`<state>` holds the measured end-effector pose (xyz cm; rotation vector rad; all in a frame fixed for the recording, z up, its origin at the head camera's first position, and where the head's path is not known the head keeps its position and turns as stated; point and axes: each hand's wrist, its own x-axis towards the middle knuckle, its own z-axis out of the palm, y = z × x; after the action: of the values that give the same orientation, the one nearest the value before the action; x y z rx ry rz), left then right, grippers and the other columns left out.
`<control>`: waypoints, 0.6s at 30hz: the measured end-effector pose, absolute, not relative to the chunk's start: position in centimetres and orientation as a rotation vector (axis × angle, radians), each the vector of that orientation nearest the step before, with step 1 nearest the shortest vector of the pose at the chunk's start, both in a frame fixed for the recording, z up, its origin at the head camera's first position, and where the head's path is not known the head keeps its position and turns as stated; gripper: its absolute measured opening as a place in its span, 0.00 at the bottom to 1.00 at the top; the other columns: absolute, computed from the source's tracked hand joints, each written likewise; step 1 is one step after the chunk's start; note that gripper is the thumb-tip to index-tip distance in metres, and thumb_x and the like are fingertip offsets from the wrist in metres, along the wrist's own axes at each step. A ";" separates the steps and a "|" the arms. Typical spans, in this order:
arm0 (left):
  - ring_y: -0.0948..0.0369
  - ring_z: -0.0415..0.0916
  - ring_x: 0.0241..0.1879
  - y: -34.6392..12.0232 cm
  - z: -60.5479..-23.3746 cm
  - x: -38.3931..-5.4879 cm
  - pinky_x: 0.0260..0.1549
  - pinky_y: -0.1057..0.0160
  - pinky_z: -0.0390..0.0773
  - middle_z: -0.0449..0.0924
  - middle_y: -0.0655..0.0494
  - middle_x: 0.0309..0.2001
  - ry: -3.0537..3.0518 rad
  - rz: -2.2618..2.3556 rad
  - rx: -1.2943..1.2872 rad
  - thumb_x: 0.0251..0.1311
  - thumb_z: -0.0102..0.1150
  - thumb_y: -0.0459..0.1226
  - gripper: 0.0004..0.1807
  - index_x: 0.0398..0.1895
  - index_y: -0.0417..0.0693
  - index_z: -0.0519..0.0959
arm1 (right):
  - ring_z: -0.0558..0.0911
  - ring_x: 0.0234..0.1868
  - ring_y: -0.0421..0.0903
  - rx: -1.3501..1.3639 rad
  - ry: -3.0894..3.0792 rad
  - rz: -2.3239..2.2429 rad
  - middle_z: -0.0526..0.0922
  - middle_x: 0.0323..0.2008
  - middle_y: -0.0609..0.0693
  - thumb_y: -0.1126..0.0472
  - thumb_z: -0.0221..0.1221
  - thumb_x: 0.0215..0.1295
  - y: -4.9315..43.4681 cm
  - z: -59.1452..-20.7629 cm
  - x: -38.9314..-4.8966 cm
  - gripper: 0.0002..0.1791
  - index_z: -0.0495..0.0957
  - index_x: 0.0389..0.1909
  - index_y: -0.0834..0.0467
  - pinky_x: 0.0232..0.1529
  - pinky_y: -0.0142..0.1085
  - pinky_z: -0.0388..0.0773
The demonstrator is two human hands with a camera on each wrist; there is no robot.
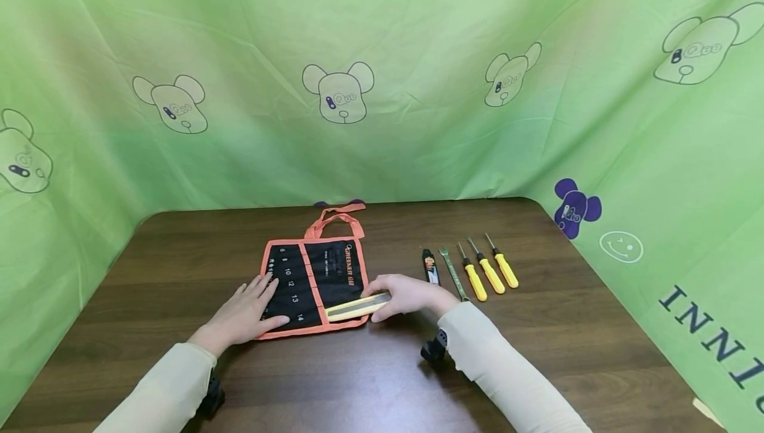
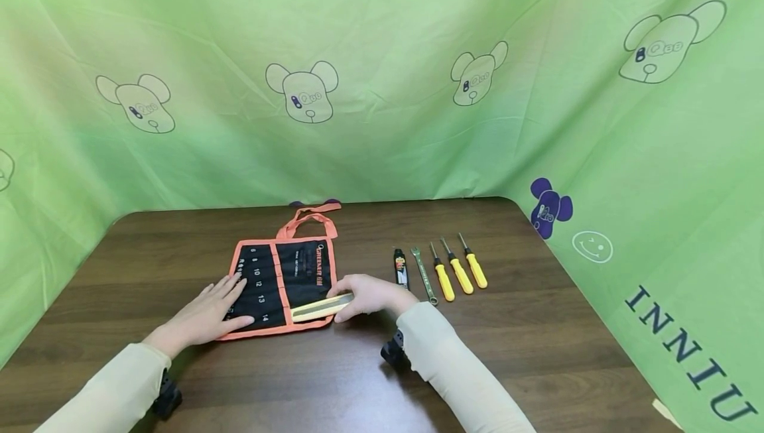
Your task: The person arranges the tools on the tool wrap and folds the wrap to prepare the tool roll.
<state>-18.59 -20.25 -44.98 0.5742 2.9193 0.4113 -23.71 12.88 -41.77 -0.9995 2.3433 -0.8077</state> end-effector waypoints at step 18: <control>0.41 0.45 0.66 -20.2 -44.9 -18.6 0.60 0.41 0.48 0.50 0.34 0.67 2.923 0.389 0.572 0.59 0.49 0.60 0.45 0.67 0.33 0.56 | 0.69 0.35 0.42 -1.202 2.478 -0.683 0.69 0.37 0.46 0.65 0.63 0.51 11.1 -41.6 -23.0 0.20 0.78 0.48 0.59 0.38 0.31 0.68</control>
<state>-18.60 -20.17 -44.85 0.5718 2.9225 0.3885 -22.97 11.05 -41.61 -1.2016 2.4776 -0.6825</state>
